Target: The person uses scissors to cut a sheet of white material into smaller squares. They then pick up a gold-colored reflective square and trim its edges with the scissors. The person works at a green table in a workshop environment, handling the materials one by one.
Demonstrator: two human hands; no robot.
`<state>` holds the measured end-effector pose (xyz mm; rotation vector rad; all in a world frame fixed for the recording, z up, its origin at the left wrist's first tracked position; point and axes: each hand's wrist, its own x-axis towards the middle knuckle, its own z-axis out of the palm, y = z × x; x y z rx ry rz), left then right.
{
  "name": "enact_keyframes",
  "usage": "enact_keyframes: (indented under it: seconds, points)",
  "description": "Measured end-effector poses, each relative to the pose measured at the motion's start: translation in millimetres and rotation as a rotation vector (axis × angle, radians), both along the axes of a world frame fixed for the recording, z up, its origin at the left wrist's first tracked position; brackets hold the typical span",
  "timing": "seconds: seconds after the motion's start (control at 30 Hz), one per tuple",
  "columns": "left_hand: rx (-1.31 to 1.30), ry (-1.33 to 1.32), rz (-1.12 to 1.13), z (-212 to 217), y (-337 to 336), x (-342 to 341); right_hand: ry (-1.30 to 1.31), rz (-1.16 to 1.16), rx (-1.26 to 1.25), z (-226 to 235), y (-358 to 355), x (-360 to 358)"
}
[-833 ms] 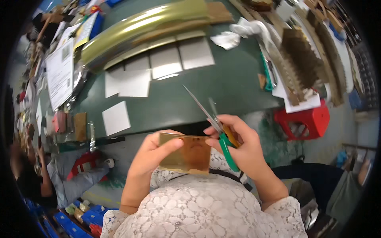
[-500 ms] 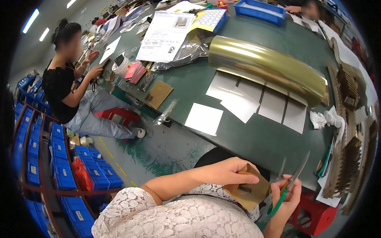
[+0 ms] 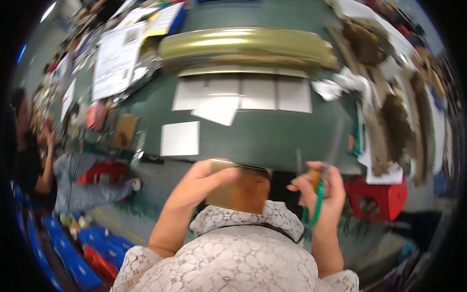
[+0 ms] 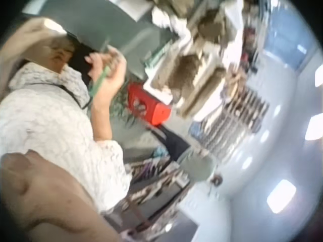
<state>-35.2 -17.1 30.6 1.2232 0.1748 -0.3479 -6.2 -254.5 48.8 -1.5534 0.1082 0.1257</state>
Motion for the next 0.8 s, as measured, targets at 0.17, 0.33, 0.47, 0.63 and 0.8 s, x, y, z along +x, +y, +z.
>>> enact_keyframes:
  seconds: [0.17,0.33,0.47,0.63,0.8]
  points:
    - [0.053,0.065,0.011,-2,-3,0,0.004,0.059,0.07,3,-2,1]
    - [0.062,0.034,-0.072,-1,-4,1,-0.005,0.145,0.065,0,-5,2]
    - [0.059,0.045,-0.163,5,-9,1,-0.061,0.271,0.019,-1,-9,2]
    - [0.065,0.043,-0.254,10,-11,4,-0.055,0.378,-0.043,3,-10,2]
    - [0.076,0.061,-0.274,8,-14,7,-0.01,0.387,-0.046,-1,-13,1]
